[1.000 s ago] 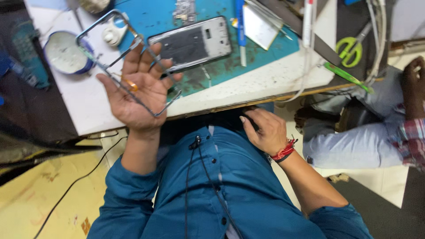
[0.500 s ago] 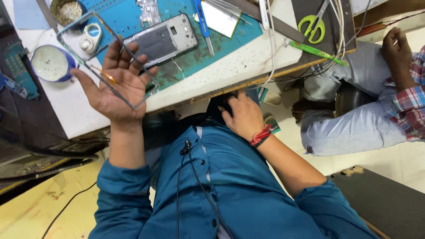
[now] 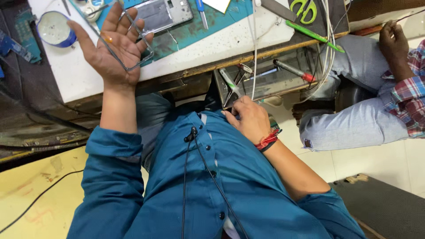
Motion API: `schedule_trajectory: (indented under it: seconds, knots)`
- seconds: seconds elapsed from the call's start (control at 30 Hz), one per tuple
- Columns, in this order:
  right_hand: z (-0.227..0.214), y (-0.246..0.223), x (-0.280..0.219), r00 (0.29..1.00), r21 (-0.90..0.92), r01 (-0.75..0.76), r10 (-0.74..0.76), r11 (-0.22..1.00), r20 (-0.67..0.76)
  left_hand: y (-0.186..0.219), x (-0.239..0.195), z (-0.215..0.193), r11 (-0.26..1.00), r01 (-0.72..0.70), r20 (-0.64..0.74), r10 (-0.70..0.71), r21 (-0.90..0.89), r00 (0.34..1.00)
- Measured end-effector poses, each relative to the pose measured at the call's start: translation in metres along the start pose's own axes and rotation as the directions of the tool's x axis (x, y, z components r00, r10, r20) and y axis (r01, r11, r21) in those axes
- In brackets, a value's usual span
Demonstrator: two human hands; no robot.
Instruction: The person cleans the inside of a disassembled smartphone chassis using a cotton swab and a blue plastic tool. They wipe the interior surfaces and edges, then handle a metal frame and a new screen assembly.
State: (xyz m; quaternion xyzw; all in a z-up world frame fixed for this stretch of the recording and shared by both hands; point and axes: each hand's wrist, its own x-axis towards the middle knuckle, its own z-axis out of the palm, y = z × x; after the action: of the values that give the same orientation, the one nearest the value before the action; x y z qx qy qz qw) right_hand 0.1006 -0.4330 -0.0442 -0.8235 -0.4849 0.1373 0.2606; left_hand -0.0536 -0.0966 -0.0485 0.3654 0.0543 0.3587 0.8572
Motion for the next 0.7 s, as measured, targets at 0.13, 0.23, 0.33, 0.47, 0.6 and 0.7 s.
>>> schedule_trajectory:
  seconds: [0.13, 0.23, 0.33, 0.47, 0.6, 0.7]
  knots:
    - [-0.003, 0.001, -0.007, 1.000, 0.019, 0.010, -0.010, 1.000, -0.011, 0.001, 0.001, 0.008, 1.000, 0.008, -0.008, -0.008, -0.003, 1.000]
    - [0.001, 0.001, -0.005, 0.997, 0.133, 0.060, -0.053, 0.989, -0.059, 0.002, 0.001, 0.009, 1.000, 0.001, -0.010, -0.002, -0.022, 1.000]
    - [0.009, 0.004, -0.005, 0.992, 0.212, 0.076, -0.052, 0.974, -0.116, 0.002, 0.000, 0.012, 0.999, -0.003, -0.026, 0.002, -0.033, 1.000]
    - [0.019, 0.005, 0.005, 0.982, 0.195, 0.098, -0.063, 0.976, -0.178, 0.000, 0.001, 0.005, 0.999, -0.036, -0.048, 0.037, 0.025, 0.998]
    - [0.027, 0.006, 0.020, 0.975, 0.172, 0.140, -0.106, 0.975, -0.196, -0.001, 0.005, 0.001, 0.997, -0.015, -0.052, 0.011, -0.071, 0.999]
    - [0.034, 0.001, 0.037, 0.967, 0.169, 0.169, -0.131, 0.971, -0.219, 0.000, 0.007, -0.001, 0.994, -0.015, -0.085, 0.005, -0.113, 0.996]
